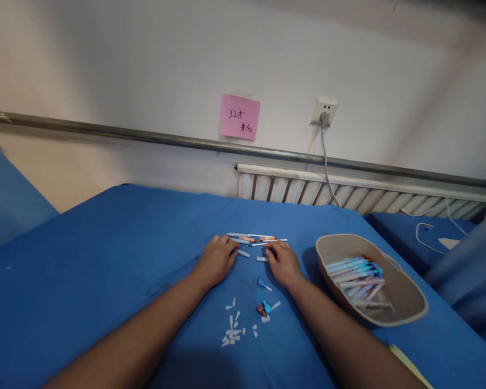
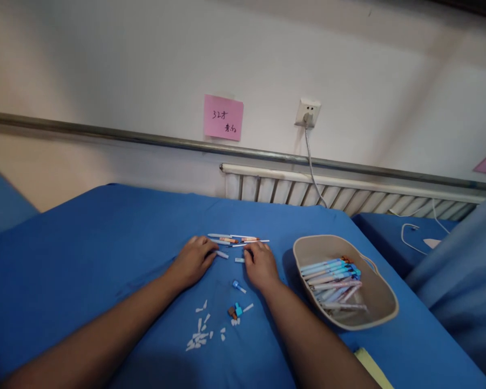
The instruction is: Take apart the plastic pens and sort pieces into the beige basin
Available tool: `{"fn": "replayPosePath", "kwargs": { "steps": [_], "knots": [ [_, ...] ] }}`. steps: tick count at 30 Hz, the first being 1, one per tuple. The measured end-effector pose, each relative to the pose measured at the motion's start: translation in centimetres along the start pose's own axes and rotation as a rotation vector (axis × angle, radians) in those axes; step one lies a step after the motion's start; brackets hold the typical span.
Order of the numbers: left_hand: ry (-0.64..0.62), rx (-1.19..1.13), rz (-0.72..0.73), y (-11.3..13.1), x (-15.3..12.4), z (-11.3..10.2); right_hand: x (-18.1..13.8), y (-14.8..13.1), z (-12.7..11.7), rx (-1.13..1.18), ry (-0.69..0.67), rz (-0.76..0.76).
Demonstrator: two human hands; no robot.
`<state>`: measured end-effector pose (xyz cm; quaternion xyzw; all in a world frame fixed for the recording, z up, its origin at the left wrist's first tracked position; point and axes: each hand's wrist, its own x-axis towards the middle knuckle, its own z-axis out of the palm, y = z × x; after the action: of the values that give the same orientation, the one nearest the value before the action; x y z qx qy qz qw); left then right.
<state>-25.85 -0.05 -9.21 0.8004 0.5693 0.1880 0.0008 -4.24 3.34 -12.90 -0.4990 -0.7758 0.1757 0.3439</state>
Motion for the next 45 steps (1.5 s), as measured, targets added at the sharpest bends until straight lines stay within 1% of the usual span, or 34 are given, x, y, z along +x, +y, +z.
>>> {"fn": "replayPosePath", "kwargs": {
  "steps": [4, 9, 12, 13, 15, 18, 21, 25, 32, 36, 39, 42, 45],
  "knots": [
    [0.027, -0.058, 0.011, 0.1, -0.3, -0.3, 0.1, 0.7, 0.1, 0.103, 0.037, 0.067],
    [0.003, -0.13, -0.019, 0.2, -0.3, -0.7, 0.1, 1.0, 0.3, 0.132, 0.042, 0.065],
    [0.002, -0.156, -0.051, 0.3, -0.1, -0.6, 0.1, 1.0, 0.3, 0.109, 0.049, 0.052],
    [0.01, -0.165, -0.041, 0.4, -0.1, -0.5, 0.1, 0.9, 0.3, 0.089, 0.046, 0.036],
    [0.009, -0.173, 0.025, 0.6, -0.1, -0.2, 0.0, 0.7, 0.2, 0.031, 0.022, -0.015],
    [-0.04, -0.161, 0.101, 0.6, 0.0, 0.4, -0.1, 0.1, 0.1, -0.061, -0.037, -0.079],
    [-0.06, -0.152, 0.085, 0.6, -0.1, 0.7, -0.2, -0.3, -0.1, -0.116, -0.065, -0.096],
    [-0.058, -0.168, 0.09, 0.6, -0.1, 0.3, -0.2, -0.5, -0.3, -0.159, -0.067, -0.081],
    [-0.083, -0.202, 0.031, 1.1, -0.1, -0.2, 0.2, 0.4, -0.4, -0.15, -0.029, -0.018],
    [-0.102, -0.274, 0.038, 0.8, -0.3, -0.5, 0.3, 0.8, -0.6, -0.123, -0.035, 0.007],
    [-0.104, -0.358, -0.01, 0.3, -0.3, -0.8, 0.1, 0.5, -0.8, -0.122, -0.016, 0.011],
    [-0.138, -0.402, -0.013, -0.3, -0.4, -1.1, -0.3, -0.5, -1.2, -0.136, -0.008, -0.065],
    [-0.181, -0.402, 0.048, -0.9, -0.5, -1.2, -0.7, -1.4, -1.1, -0.158, -0.069, -0.187]
  ]
}}
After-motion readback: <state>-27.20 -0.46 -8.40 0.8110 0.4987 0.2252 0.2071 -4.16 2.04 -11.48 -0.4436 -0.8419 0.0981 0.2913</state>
